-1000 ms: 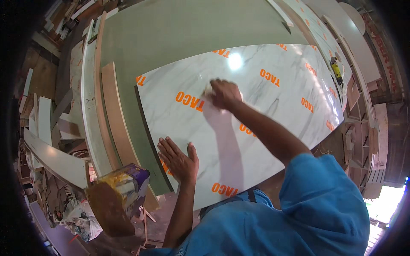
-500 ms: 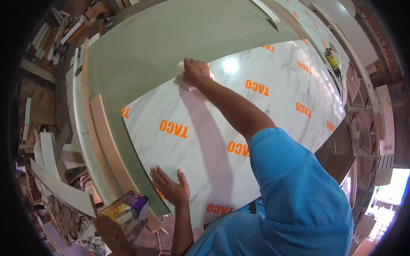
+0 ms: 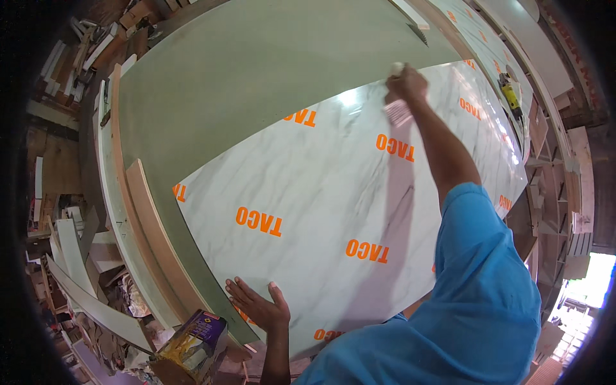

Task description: The person aligns a decorative laminate sheet onto a wooden board, presses it down by hand, and uses a cloth-covered wooden block to smooth out the surface and secure the edges.

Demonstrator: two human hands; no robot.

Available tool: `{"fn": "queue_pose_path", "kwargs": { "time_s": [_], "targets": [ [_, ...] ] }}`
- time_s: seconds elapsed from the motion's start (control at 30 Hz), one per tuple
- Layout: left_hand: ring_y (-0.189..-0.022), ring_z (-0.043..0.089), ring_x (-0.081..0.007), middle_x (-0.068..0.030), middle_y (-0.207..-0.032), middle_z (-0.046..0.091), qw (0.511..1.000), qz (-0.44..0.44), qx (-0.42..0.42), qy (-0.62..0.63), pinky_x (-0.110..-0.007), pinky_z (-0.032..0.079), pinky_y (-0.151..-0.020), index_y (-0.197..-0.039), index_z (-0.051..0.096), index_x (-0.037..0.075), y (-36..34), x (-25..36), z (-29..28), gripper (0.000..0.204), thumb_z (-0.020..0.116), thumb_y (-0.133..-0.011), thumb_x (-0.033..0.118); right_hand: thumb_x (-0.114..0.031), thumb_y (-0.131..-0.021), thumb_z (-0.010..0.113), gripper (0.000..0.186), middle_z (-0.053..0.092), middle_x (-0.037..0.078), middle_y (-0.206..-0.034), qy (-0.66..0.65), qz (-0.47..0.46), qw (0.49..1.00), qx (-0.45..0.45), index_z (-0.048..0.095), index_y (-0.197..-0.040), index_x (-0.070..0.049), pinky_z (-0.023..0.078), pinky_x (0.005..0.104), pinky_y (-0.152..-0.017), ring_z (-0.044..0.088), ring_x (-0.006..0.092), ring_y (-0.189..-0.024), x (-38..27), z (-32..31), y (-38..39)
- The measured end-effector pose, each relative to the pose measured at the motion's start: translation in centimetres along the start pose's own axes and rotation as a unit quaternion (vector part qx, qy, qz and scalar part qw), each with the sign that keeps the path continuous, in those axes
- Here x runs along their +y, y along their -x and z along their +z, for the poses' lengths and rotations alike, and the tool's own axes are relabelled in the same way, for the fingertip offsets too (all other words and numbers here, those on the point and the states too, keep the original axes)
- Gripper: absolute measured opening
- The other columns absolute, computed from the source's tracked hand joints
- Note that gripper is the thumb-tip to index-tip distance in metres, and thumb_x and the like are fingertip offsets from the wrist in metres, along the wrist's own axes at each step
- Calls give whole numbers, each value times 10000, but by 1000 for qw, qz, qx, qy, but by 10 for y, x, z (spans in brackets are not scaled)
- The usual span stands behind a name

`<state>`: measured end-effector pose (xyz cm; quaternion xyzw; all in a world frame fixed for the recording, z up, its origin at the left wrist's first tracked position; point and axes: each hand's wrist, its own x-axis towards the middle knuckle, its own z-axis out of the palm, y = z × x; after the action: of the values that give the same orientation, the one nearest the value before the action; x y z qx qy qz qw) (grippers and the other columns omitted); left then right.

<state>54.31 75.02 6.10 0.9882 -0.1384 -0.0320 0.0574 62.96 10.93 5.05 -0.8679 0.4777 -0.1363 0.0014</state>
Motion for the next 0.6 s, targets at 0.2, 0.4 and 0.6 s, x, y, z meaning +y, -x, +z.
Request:
{"fn": "queue_pose_path", "kwargs": {
  "time_s": [0.2,0.4,0.6],
  "targets": [
    [-1490,139,-484,-331,-1592,146,1000,8,5,5,-601,146,-1190,-1512,196,-110,0,5,-2,827,457,-978,466,-301,-773,730,554,721,158,-1007,-189,-151,963,-121,596,-1254,-60,540,441,-839,692,344,-957,-173,-16,126],
    [-1491,180,-437,-311,-1579,203,999,26,28,-21,-575,172,-1198,-1510,236,-84,3,9,-1,802,430,-993,498,-186,-809,657,232,657,131,-983,-158,-388,891,-174,602,-993,-57,487,457,-824,647,301,-956,-313,-41,321],
    [-1491,194,-412,-264,-1594,212,998,10,57,-8,-555,178,-1207,-1524,241,-50,6,4,6,786,414,-1007,516,-331,-765,736,440,647,145,-1080,-177,-173,944,-220,593,-1069,-47,456,521,-902,626,323,-1039,-168,-31,240]
  ]
}}
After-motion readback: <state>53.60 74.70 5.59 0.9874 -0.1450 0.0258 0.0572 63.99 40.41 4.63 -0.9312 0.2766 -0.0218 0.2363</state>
